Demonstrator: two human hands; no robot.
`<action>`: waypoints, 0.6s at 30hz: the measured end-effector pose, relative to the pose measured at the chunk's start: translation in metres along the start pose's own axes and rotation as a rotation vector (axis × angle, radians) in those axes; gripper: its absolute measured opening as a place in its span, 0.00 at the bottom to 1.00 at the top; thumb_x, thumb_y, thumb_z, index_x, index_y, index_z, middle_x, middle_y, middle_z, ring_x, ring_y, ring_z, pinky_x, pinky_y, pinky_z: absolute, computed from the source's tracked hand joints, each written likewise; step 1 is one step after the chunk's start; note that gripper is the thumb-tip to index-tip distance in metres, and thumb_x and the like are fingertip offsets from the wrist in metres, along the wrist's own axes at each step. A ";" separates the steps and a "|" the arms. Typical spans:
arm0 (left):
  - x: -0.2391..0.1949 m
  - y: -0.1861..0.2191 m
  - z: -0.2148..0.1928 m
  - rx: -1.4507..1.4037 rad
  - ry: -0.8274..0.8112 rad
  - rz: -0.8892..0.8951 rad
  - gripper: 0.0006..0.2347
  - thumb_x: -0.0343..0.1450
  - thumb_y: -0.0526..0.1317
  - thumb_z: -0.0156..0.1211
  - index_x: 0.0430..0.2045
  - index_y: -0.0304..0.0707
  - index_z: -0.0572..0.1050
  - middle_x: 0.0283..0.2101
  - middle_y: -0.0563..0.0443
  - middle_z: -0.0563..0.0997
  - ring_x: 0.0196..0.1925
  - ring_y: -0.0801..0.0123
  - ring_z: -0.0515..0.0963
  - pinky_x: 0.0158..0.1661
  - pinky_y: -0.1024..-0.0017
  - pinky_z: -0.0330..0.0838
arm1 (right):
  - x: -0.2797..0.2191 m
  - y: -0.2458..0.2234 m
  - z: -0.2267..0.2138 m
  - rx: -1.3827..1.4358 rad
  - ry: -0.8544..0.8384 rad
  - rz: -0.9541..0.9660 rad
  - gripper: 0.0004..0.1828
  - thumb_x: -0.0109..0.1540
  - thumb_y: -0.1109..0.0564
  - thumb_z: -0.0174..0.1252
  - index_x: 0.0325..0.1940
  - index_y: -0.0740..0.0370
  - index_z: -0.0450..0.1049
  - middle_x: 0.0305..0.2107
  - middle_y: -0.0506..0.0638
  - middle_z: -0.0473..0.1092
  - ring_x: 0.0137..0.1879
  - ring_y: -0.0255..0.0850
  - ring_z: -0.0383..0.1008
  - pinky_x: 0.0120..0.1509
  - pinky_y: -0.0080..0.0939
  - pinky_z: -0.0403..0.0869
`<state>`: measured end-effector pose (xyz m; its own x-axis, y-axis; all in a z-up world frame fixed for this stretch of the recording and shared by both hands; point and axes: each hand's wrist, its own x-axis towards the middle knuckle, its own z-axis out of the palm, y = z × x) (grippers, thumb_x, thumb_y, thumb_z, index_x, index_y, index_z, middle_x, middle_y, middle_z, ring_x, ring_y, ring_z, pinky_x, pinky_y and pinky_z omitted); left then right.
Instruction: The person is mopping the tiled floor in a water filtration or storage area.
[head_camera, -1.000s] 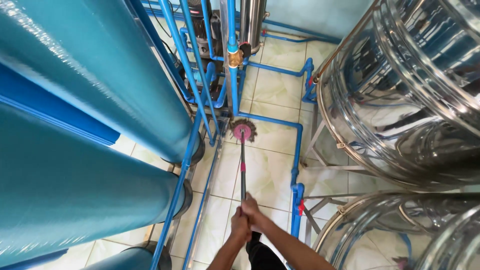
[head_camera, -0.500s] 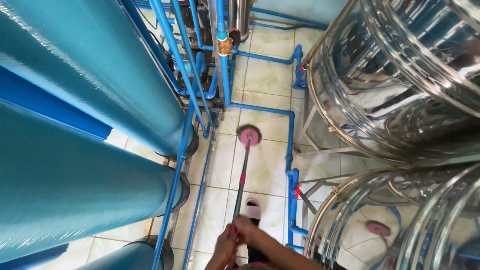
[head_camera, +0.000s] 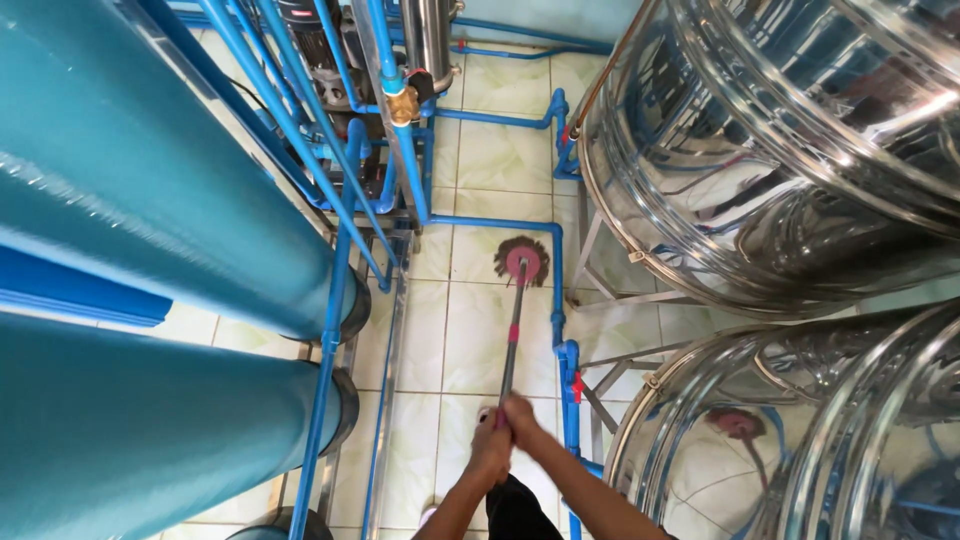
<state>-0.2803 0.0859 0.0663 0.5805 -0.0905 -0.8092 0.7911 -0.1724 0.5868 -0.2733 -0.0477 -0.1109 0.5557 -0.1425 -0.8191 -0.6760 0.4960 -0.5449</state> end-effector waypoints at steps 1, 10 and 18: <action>0.004 0.032 0.013 0.049 0.005 0.002 0.17 0.75 0.44 0.45 0.60 0.54 0.70 0.17 0.47 0.71 0.12 0.63 0.68 0.13 0.64 0.59 | 0.059 0.001 0.012 0.041 -0.019 -0.046 0.05 0.65 0.58 0.48 0.40 0.56 0.71 0.28 0.51 0.66 0.33 0.43 0.68 0.36 0.50 0.73; 0.005 0.027 0.016 0.321 -0.034 0.171 0.17 0.75 0.45 0.43 0.59 0.48 0.66 0.34 0.34 0.81 0.18 0.53 0.79 0.19 0.57 0.71 | 0.006 -0.027 0.023 0.003 0.032 -0.062 0.11 0.68 0.50 0.46 0.43 0.56 0.70 0.29 0.51 0.66 0.34 0.42 0.67 0.36 0.50 0.71; -0.017 -0.162 -0.035 0.361 0.033 0.173 0.19 0.74 0.49 0.50 0.62 0.61 0.67 0.27 0.41 0.80 0.20 0.67 0.76 0.23 0.68 0.70 | -0.137 0.072 0.030 -0.022 -0.015 0.097 0.12 0.68 0.52 0.45 0.52 0.55 0.70 0.30 0.50 0.66 0.35 0.41 0.66 0.39 0.46 0.72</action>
<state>-0.4118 0.1496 -0.0144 0.7097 -0.1174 -0.6947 0.5663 -0.4915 0.6616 -0.3831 0.0332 -0.0325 0.4942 -0.0822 -0.8654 -0.7375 0.4875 -0.4675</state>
